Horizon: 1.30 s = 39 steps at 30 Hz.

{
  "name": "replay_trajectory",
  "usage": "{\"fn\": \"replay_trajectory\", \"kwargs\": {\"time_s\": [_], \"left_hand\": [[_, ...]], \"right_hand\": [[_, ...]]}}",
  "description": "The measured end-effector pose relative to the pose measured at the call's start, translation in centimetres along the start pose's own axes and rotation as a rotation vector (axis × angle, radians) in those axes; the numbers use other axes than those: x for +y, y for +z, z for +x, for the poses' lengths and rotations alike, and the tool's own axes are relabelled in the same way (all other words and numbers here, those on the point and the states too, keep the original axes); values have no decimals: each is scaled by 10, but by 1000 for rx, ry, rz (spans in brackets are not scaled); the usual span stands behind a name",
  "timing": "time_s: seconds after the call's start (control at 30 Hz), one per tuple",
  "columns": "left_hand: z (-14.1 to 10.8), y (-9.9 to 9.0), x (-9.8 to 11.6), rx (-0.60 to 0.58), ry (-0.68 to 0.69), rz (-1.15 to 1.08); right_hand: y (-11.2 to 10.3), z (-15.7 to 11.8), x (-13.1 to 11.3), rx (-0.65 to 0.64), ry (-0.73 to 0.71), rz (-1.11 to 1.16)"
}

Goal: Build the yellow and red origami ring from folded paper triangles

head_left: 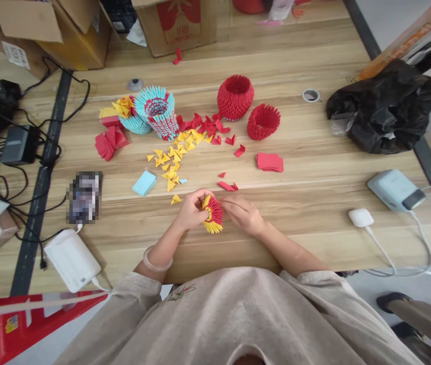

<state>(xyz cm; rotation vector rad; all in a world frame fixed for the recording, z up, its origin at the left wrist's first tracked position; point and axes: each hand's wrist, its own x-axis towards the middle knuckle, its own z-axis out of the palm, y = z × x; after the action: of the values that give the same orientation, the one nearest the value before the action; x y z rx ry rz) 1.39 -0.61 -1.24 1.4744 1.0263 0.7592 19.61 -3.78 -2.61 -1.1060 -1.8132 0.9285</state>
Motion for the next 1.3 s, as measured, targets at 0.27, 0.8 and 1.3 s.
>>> {"fn": "replay_trajectory", "kwargs": {"time_s": [0.27,0.8,1.3], "left_hand": [[-3,-13,5,-86,246,499],[-2,-3,-2,34,118,103],[-1,-7,2,32,508,524]], "right_hand": [[-3,12,-5,-14,372,502],[-3,14,-10,56,478,639],[8,14,-6,111,716,865]]}}
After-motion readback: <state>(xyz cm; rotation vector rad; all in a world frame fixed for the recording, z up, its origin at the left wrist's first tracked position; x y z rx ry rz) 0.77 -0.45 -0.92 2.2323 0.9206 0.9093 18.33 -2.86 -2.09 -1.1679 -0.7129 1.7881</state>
